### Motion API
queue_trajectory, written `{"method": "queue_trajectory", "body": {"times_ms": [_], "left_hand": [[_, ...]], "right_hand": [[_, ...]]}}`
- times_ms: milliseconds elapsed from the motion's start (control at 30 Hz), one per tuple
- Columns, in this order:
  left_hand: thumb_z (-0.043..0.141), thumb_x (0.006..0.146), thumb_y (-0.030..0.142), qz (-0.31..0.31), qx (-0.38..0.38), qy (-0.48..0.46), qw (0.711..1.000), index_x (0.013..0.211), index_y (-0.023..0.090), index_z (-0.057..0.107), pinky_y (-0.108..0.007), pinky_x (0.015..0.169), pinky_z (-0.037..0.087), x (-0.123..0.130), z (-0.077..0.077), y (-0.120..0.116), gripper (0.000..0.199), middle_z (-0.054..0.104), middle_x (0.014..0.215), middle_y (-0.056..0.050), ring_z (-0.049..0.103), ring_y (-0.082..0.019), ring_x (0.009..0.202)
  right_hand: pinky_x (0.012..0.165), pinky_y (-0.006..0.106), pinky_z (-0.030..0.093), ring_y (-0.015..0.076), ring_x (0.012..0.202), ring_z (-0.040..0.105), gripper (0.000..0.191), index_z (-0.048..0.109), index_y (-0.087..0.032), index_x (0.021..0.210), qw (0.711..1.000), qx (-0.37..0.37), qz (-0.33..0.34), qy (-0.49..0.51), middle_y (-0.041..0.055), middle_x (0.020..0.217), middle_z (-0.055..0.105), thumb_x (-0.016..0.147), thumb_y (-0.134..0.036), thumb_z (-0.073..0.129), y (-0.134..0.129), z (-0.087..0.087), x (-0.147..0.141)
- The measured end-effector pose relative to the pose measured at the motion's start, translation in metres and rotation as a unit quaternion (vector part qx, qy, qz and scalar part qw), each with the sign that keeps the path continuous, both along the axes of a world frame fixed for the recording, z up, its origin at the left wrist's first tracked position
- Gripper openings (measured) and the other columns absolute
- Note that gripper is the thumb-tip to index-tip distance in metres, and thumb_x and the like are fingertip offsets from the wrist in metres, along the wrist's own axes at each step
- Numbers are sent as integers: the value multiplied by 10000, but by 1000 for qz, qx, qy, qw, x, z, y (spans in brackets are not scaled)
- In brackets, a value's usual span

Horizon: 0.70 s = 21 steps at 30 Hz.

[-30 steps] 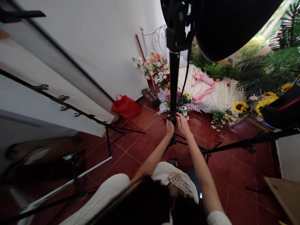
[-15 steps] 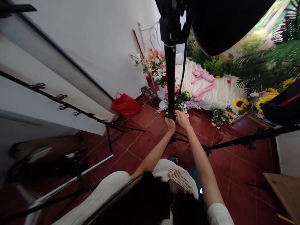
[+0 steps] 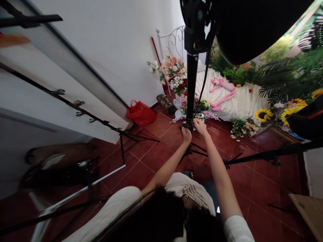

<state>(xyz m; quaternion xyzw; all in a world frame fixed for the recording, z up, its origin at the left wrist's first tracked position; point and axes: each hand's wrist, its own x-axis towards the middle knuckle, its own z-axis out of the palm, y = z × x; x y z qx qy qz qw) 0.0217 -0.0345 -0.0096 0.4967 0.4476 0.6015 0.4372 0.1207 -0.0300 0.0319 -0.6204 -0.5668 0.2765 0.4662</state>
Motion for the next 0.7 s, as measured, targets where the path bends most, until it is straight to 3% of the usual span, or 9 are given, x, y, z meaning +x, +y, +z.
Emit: {"method": "queue_trajectory", "body": {"times_ms": [133,333,533,700], "left_hand": [[231,986,529,-5,-2,-7,1000,940,201,588,-370,980,460,0,5,-2,487,644,1009,-101,590,-207,1042],[217,990,518,35,2,3,999,948,186,562,-375,1010,435,0,15,-6,480,615,1055,-125,565,-212,1051],[209,975,576,70,49,1,996,921,193,534,-366,948,451,3,8,-3,505,591,988,-101,556,-203,969],[245,976,571,89,72,-13,993,906,185,544,-351,902,467,6,2,-1,493,604,952,-103,566,-195,915]], "right_hand": [[570,263,350,134,583,421,507,470,-216,609,999,0,-19,41,-20,581,465,801,-684,439,2,-2,-5],[528,259,386,122,548,458,457,515,-207,690,994,-10,8,106,-30,584,497,771,-656,533,2,-1,-4],[469,223,358,90,431,428,461,561,-211,864,978,-66,7,198,-94,488,484,647,-597,690,4,-1,3],[472,219,331,102,430,439,265,595,-198,779,982,-131,-58,120,-79,449,498,621,-392,682,15,6,3]]}}
